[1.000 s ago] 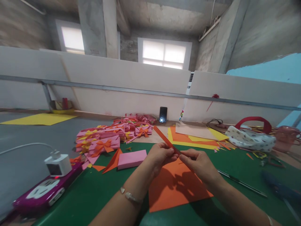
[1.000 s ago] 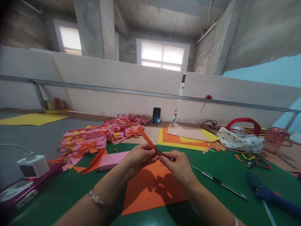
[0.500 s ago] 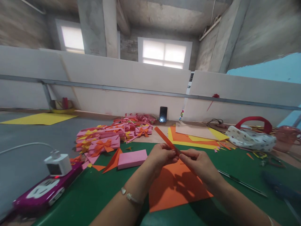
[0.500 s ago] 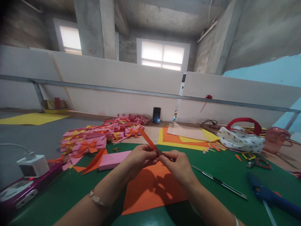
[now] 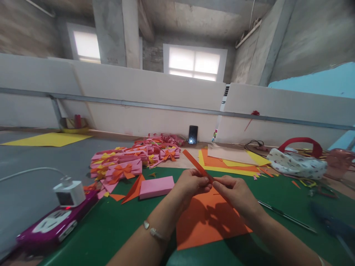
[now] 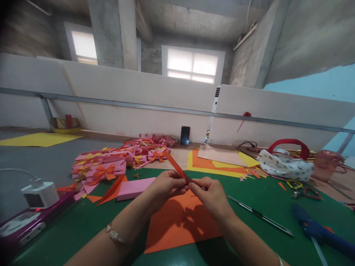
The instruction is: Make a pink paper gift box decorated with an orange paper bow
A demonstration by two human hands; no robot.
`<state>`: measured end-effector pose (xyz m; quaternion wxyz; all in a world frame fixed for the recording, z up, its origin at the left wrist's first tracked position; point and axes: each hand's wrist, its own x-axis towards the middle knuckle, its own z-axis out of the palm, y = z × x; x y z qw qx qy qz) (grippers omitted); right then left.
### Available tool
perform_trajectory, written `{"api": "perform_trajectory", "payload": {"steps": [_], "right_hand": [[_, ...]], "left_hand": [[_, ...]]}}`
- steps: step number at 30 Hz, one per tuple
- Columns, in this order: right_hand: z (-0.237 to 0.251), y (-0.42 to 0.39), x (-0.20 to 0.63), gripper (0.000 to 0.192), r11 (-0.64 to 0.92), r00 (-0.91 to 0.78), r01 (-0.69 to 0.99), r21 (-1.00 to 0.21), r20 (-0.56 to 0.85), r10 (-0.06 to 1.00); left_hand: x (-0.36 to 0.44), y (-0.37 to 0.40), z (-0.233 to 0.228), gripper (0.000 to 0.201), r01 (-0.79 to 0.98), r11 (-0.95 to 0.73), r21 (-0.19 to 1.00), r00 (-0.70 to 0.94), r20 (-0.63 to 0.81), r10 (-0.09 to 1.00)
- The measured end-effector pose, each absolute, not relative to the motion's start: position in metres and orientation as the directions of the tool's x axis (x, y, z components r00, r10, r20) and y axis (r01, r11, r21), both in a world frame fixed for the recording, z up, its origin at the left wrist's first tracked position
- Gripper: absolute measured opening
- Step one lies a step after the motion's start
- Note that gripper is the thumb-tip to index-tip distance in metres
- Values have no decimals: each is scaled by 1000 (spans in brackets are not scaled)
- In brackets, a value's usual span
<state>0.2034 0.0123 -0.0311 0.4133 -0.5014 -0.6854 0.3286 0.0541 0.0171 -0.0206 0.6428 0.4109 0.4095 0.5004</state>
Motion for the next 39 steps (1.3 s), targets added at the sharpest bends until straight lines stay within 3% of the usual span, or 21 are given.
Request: {"api": "perform_trajectory", "payload": {"steps": [25,39], "right_hand": [[-28,11,204,25,306,-181,377,-874,255,950],[-25,8,202,28,272,-156,385,-882,228,961]], "left_hand": [[53,15,-16,15,-261,199,944,207,-147,967],[44,21,-10,10,-336,188,923,101,-163,981]]}}
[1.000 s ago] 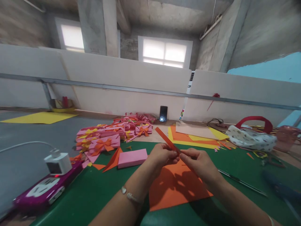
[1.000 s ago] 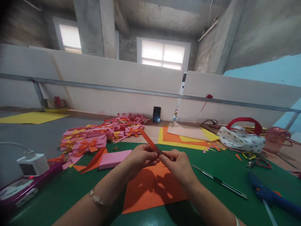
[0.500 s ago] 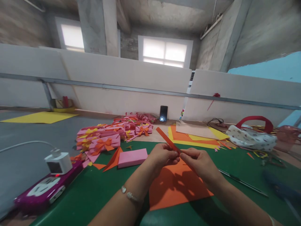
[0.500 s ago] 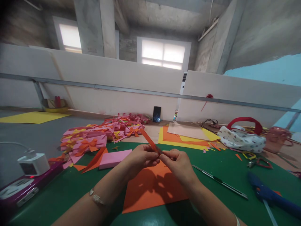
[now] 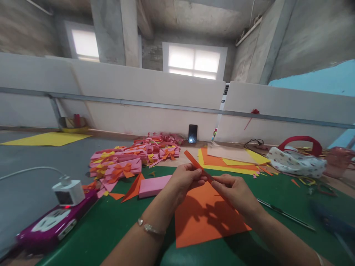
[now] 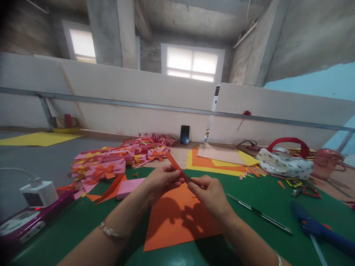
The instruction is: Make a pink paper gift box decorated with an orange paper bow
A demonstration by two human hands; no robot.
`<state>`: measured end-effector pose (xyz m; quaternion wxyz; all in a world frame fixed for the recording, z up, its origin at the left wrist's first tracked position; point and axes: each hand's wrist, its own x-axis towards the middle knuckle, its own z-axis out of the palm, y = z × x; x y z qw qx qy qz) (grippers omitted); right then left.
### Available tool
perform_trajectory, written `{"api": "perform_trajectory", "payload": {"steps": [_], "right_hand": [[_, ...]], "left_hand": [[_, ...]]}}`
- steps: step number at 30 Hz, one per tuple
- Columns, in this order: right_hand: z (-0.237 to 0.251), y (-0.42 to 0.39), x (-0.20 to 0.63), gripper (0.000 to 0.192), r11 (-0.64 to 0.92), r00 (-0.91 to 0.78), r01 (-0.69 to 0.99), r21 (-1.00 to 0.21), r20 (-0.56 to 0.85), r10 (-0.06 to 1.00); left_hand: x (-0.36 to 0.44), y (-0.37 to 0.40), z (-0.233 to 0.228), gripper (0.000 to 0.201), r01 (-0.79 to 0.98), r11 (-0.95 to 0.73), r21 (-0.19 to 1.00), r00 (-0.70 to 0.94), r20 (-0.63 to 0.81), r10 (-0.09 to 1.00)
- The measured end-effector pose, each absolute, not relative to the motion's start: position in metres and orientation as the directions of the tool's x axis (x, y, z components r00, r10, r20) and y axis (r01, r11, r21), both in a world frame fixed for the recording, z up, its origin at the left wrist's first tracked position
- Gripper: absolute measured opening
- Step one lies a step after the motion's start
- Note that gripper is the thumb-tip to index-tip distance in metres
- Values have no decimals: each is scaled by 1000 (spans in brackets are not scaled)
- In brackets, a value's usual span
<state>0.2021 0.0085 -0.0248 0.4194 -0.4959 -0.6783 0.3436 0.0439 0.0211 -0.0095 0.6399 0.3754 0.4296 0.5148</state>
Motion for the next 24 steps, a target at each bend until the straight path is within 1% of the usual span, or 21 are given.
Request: {"api": "perform_trajectory", "payload": {"steps": [9,18,24], "right_hand": [[-29,13,205,22,329,-200,438,-836,267,943],[-26,11,206,19,394,-226,508,-766,323,919],[-29,12,207,20,389,-207,497,-776,329,921]], "left_hand": [[45,21,-11,13,-343,203,917,117,-173,978],[48,25,-15,12,-330,176,927,118,-145,982],[49,22,-14,13,-336,159,928,141,-118,983]]}}
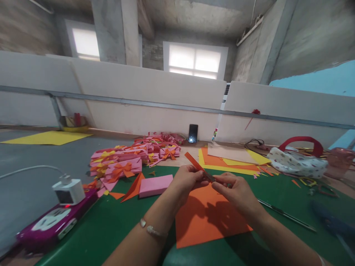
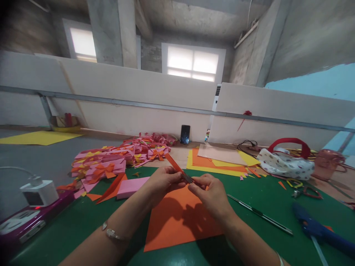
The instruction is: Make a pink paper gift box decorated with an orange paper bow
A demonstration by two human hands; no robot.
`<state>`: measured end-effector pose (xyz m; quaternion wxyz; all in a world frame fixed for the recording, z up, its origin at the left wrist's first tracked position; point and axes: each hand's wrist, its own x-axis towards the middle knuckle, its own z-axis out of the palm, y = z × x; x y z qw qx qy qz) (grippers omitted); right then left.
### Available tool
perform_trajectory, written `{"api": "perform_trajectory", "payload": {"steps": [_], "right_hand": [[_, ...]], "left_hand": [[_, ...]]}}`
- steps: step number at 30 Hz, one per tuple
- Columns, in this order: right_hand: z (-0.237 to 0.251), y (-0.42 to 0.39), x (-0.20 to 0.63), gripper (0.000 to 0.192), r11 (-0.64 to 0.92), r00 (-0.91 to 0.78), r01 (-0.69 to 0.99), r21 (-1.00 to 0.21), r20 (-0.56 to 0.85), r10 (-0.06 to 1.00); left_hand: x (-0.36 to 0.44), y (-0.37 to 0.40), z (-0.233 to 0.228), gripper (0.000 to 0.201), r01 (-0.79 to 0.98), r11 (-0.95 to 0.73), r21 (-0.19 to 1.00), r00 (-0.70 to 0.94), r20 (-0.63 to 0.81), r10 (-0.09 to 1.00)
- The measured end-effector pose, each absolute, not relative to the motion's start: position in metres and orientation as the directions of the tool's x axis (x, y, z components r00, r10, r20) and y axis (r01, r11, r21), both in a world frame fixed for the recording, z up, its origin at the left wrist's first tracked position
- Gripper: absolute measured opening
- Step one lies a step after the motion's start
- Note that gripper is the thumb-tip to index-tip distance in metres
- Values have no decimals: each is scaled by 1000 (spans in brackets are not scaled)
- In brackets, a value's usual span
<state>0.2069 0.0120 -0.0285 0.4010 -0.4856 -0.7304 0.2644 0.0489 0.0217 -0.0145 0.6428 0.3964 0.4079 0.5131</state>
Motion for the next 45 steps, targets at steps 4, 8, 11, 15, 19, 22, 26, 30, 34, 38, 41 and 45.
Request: {"api": "perform_trajectory", "payload": {"steps": [4,8,11,15,19,22,26,30,34,38,41,45], "right_hand": [[-29,13,208,24,391,-209,500,-773,330,921],[-30,13,208,23,406,-212,502,-764,347,914],[-30,14,209,23,414,-212,500,-761,355,910],[-31,15,209,23,415,-216,491,-766,354,910],[-30,15,209,23,417,-214,496,-762,358,909],[-30,15,209,23,417,-214,501,-758,359,909],[-29,14,209,23,414,-225,505,-758,347,910],[-29,14,209,22,403,-218,499,-767,340,915],[-29,14,209,23,408,-219,498,-765,344,913],[-30,15,209,23,407,-213,492,-770,347,913],[-30,14,209,22,399,-203,487,-777,344,917],[-29,13,208,22,393,-195,486,-781,341,920]], "left_hand": [[48,22,-17,12,-348,145,926,150,-98,984],[48,23,-19,12,-353,145,924,165,-92,982],[48,24,-19,10,-358,151,922,173,-94,980],[47,24,-20,10,-365,155,918,167,-100,981],[48,23,-20,11,-366,162,916,165,-107,980],[48,23,-19,10,-365,163,917,159,-112,981],[49,22,-17,9,-358,171,918,152,-124,981],[49,21,-16,12,-355,183,917,144,-140,980],[49,22,-15,14,-353,191,916,135,-152,979],[50,21,-15,17,-351,193,916,136,-154,979],[50,21,-15,17,-352,194,916,139,-154,978],[50,21,-15,16,-357,193,914,143,-151,978]]}}
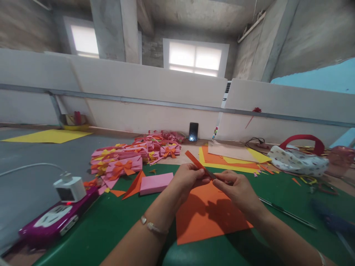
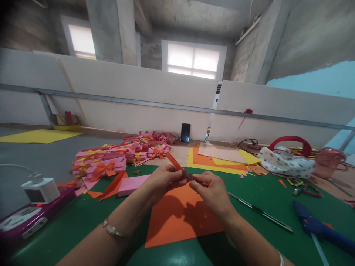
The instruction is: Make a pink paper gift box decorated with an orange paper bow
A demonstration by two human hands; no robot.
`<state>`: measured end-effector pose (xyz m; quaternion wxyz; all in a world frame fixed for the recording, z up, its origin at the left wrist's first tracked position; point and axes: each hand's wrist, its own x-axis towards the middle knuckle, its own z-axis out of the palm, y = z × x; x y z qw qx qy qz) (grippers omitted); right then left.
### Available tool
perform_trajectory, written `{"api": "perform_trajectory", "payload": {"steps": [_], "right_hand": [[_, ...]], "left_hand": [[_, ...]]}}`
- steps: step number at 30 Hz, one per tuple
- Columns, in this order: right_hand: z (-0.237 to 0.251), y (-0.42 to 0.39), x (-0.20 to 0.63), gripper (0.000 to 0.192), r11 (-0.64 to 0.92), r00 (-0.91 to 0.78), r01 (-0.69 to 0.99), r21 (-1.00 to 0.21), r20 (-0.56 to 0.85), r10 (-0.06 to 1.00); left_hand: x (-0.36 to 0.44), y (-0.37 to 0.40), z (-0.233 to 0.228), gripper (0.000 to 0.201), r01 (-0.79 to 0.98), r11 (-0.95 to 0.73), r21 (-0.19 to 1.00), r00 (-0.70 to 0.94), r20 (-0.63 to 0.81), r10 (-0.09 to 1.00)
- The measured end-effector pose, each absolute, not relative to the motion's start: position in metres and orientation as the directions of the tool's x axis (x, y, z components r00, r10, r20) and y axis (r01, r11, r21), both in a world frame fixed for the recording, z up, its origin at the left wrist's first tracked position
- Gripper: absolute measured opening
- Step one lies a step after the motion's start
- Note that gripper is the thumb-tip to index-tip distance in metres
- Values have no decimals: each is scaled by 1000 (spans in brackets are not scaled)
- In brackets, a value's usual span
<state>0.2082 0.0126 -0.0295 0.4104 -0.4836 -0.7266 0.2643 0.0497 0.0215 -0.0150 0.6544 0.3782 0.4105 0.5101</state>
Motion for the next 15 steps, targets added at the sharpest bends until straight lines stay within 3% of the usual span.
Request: {"api": "perform_trajectory", "payload": {"steps": [15], "right_hand": [[-31,14,208,23,421,-219,484,-767,359,907]], "left_hand": [[52,19,-18,12,-362,175,916,204,-105,973]]}}
